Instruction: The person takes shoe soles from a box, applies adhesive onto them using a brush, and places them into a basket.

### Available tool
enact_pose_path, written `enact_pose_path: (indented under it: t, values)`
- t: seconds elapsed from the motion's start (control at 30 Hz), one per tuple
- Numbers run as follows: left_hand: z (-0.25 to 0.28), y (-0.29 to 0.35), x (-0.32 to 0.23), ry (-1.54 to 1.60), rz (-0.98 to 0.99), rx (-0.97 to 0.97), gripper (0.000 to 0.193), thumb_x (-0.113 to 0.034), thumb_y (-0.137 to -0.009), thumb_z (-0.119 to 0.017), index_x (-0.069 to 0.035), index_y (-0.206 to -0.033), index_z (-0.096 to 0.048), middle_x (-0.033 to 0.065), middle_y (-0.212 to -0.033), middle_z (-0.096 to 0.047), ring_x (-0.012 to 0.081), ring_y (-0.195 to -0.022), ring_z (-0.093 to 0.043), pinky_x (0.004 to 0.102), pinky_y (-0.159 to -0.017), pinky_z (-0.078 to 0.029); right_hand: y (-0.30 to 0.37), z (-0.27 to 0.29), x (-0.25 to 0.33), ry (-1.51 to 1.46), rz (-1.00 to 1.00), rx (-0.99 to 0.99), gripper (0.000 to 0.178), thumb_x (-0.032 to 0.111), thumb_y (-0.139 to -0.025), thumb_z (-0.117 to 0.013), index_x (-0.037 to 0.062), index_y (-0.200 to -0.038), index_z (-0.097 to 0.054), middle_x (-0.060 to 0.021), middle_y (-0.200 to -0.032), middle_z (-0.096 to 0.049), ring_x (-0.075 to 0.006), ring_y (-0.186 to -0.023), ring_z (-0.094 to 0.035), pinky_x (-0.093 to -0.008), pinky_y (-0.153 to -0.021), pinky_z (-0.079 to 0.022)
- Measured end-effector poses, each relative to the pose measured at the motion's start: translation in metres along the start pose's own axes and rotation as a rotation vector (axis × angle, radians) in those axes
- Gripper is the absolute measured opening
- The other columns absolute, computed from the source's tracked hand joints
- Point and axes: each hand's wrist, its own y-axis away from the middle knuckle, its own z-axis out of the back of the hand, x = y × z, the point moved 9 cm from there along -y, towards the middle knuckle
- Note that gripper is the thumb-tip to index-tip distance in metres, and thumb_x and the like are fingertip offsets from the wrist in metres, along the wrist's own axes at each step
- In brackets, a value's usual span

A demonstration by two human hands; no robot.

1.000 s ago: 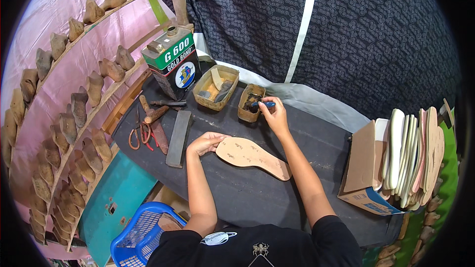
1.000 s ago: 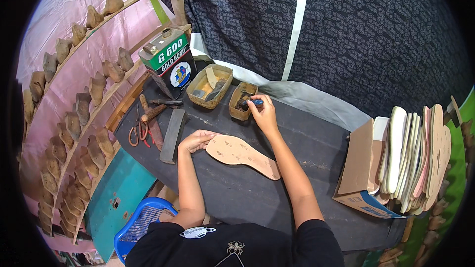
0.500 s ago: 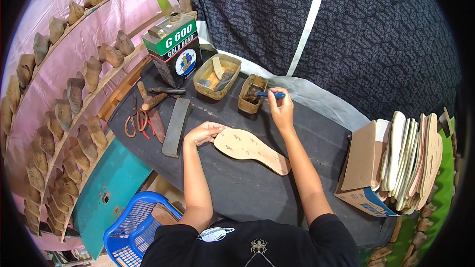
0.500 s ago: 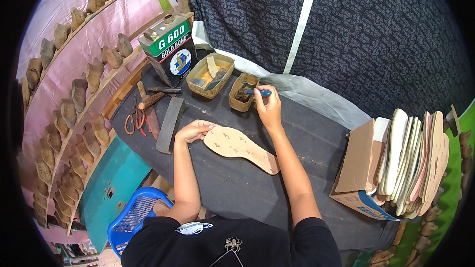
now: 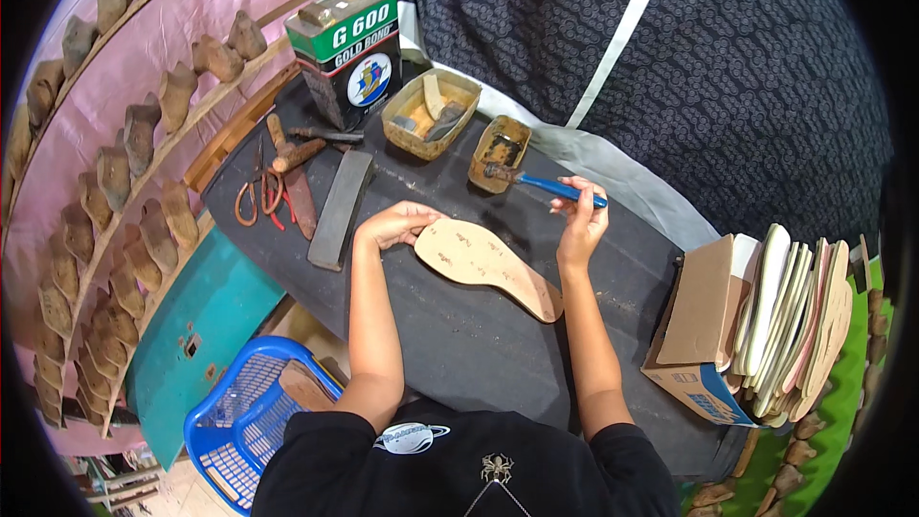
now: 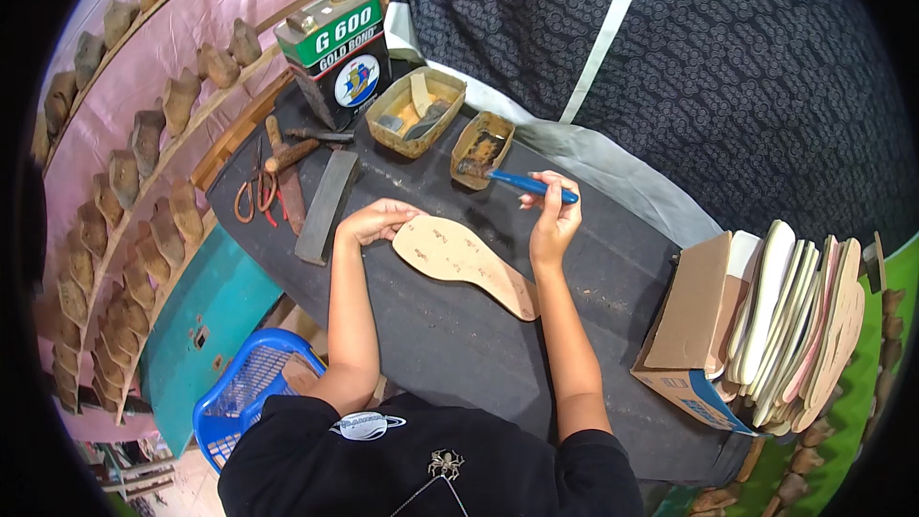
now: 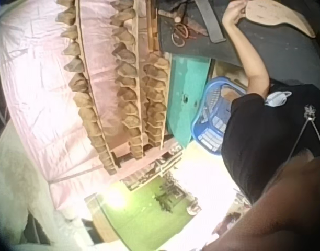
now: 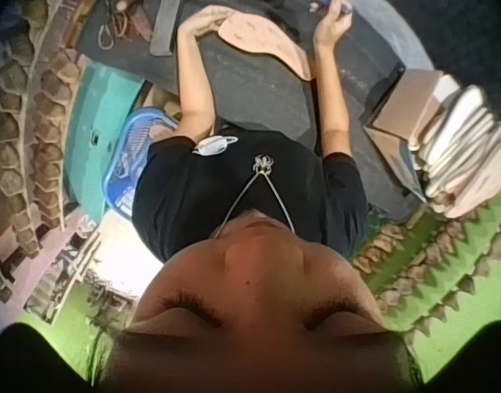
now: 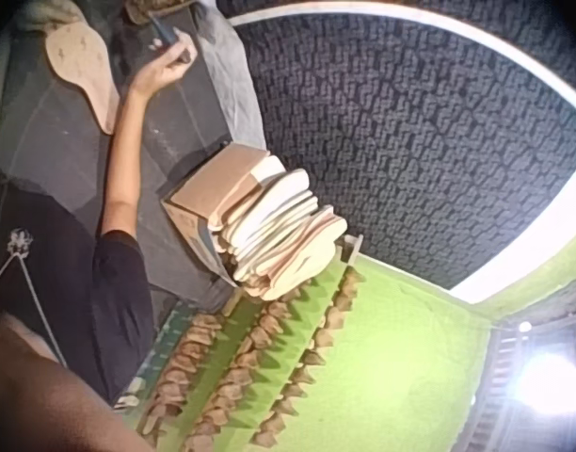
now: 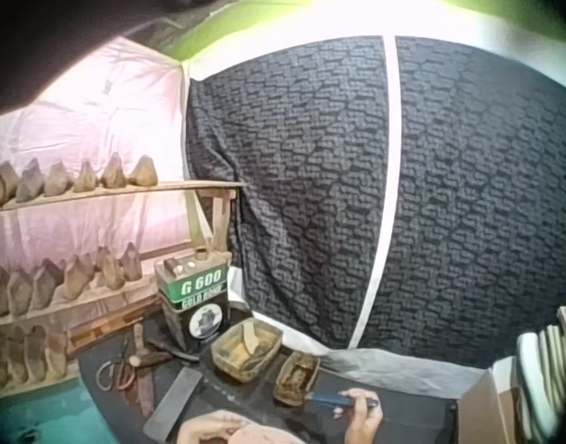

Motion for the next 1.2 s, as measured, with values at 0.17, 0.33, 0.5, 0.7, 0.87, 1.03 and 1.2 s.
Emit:
enact_pose_path:
  t: [0.17, 0.33, 0.5, 0.7, 0.87, 1.03, 1.2]
  values:
    - [0.0, 0.003, -0.003, -0.042, -0.001, -0.018, 0.031, -0.019, -0.084, -0.05, 0.002, -0.107, -0.053, 0.0062, -0.094, -0.06, 0.0102, -0.08, -0.059, 0.0231, -0.066, -0.05, 0.045, -0.028, 0.02, 0.054, -0.02, 0.206, 0.013, 0.012, -0.086, -0.045, 0.0004, -0.087, -0.049, -0.0135, -0.091, -0.052, -0.0149, -0.068, -0.054, -0.0225, -0.055, -0.045]
    - [-0.002, 0.001, 0.0, -0.05, 0.01, -0.007, 0.032, -0.022, -0.084, -0.05, 0.0, -0.106, -0.054, 0.0044, -0.094, -0.06, 0.0084, -0.078, -0.058, 0.0212, -0.065, -0.05, 0.084, -0.047, 0.017, 0.205, 0.046, 0.494, 0.019, 0.017, -0.085, -0.047, -0.0019, -0.091, -0.047, -0.0184, -0.097, -0.052, -0.0173, -0.076, -0.055, -0.0244, -0.058, -0.047]
    - [-0.001, 0.001, 0.001, -0.057, 0.021, -0.032, 0.031, -0.024, -0.083, -0.05, -0.002, -0.105, -0.055, 0.0039, -0.093, -0.06, 0.0081, -0.077, -0.058, 0.0213, -0.063, -0.049, 0.096, -0.058, 0.018, 0.217, 0.048, 0.563, 0.021, 0.018, -0.085, -0.047, -0.0023, -0.092, -0.046, -0.0186, -0.099, -0.051, -0.0187, -0.082, -0.055, -0.0243, -0.061, -0.049]
    - [0.001, 0.0, 0.002, -0.06, 0.016, -0.034, 0.032, -0.026, -0.083, -0.052, -0.003, -0.104, -0.056, 0.0035, -0.091, -0.061, 0.0079, -0.075, -0.058, 0.0218, -0.062, -0.048, 0.1, -0.062, 0.016, 0.265, 0.058, 0.602, 0.02, 0.016, -0.085, -0.048, -0.0023, -0.093, -0.046, -0.0182, -0.098, -0.052, -0.0206, -0.084, -0.055, -0.0266, -0.064, -0.049]
    - [-0.001, 0.0, 0.001, -0.038, 0.025, -0.015, 0.03, -0.02, -0.084, -0.05, 0.0, -0.106, -0.054, 0.0048, -0.092, -0.06, 0.0075, -0.078, -0.058, 0.0191, -0.061, -0.049, 0.097, -0.07, 0.036, 0.351, 0.206, 0.64, 0.017, 0.014, -0.082, -0.051, -0.0027, -0.086, -0.049, -0.0186, -0.09, -0.056, -0.0245, -0.081, -0.057, -0.0312, -0.069, -0.047]
    - [-0.001, 0.002, -0.001, -0.071, 0.017, -0.045, 0.031, -0.021, -0.083, -0.051, 0.0, -0.105, -0.055, 0.0039, -0.091, -0.06, 0.0067, -0.077, -0.058, 0.0192, -0.06, -0.049, 0.094, -0.064, 0.056, 0.405, 0.273, 0.651, 0.016, 0.013, -0.08, -0.053, -0.003, -0.082, -0.05, -0.0189, -0.084, -0.057, -0.0255, -0.075, -0.059, -0.0322, -0.069, -0.047]
    - [-0.002, 0.001, 0.0, -0.061, 0.022, -0.03, 0.031, -0.022, -0.083, -0.051, 0.0, -0.106, -0.055, 0.0043, -0.092, -0.06, 0.0075, -0.078, -0.058, 0.0201, -0.061, -0.05, 0.094, -0.066, 0.04, 0.333, 0.161, 0.612, 0.014, 0.01, -0.079, -0.055, -0.0026, -0.083, -0.051, -0.0186, -0.086, -0.057, -0.0262, -0.078, -0.058, -0.0333, -0.071, -0.047]
